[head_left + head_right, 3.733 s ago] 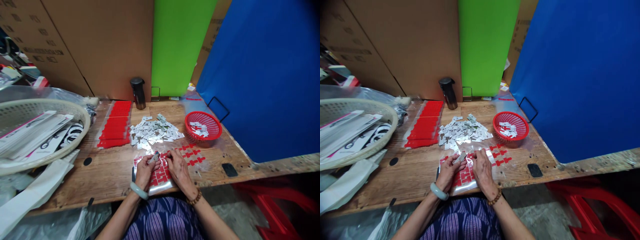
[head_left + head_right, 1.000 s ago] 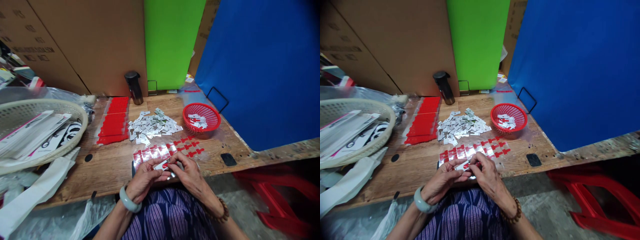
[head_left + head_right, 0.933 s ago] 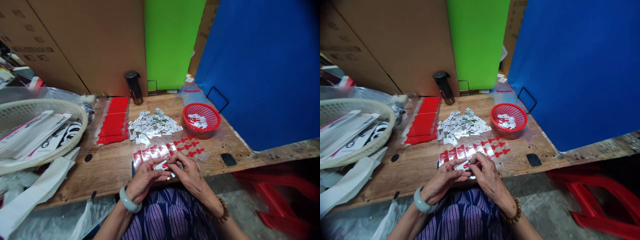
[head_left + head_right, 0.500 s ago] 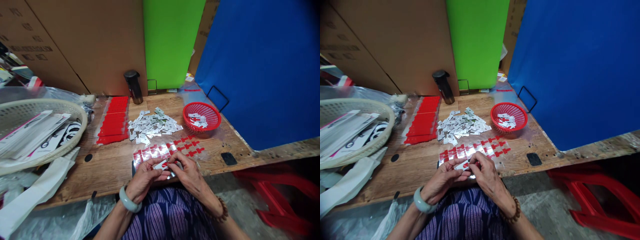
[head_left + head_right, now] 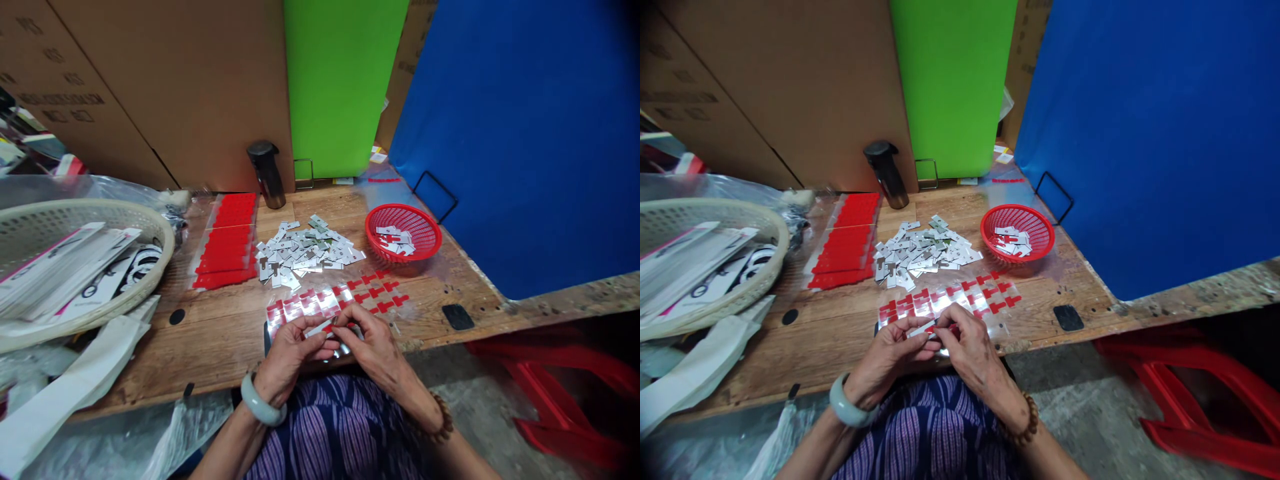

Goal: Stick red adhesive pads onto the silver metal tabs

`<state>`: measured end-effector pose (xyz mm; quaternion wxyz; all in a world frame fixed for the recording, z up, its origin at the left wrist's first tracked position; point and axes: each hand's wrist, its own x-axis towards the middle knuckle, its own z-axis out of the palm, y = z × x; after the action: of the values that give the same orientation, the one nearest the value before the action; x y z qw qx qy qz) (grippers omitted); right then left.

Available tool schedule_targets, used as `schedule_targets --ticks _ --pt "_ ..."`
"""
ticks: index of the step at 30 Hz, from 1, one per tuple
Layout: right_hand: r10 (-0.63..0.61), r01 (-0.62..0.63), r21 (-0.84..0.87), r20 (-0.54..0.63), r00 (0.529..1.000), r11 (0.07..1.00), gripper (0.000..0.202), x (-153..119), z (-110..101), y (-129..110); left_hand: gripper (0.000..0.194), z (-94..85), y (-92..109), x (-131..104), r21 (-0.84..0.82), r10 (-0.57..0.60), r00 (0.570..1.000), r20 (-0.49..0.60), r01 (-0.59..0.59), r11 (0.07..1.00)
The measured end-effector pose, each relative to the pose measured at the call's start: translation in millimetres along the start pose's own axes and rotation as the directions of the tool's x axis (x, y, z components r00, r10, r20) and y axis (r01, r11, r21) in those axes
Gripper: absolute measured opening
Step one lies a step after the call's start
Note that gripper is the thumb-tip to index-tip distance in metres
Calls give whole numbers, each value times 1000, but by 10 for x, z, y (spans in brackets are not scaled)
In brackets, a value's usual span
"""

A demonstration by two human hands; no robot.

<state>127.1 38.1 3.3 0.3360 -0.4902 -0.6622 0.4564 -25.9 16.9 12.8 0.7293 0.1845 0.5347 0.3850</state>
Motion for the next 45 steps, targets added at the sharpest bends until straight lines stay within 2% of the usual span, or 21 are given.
schedule_targets --ticks 9,13,18,24,36,45 --pt "104 -101 73 -47 993 992 7 -12 79 37 39 -32 -74 65 65 107 994 -20 -105 992" --pt "96 -94 36 -62 993 995 7 -47 75 -30 38 -30 -72 74 52 124 992 -33 -122 991" --pt "10 -13 -24 -97 995 1000 9 -43 30 -70 37 -32 -73 90 35 99 995 -24 -98 995" --pt "55 -55 23 -24 998 998 10 -10 8 -47 36 -37 -62 81 0 47 999 -5 -47 999" --pt "25 -29 -151 -29 999 988 10 15 20 -11 33 -14 -55 66 -15 19 999 -49 -20 1000" --pt "-34 23 -192 -54 998 981 10 24 68 63 35 -15 -64 70 -19 21 998 -59 -22 1000"
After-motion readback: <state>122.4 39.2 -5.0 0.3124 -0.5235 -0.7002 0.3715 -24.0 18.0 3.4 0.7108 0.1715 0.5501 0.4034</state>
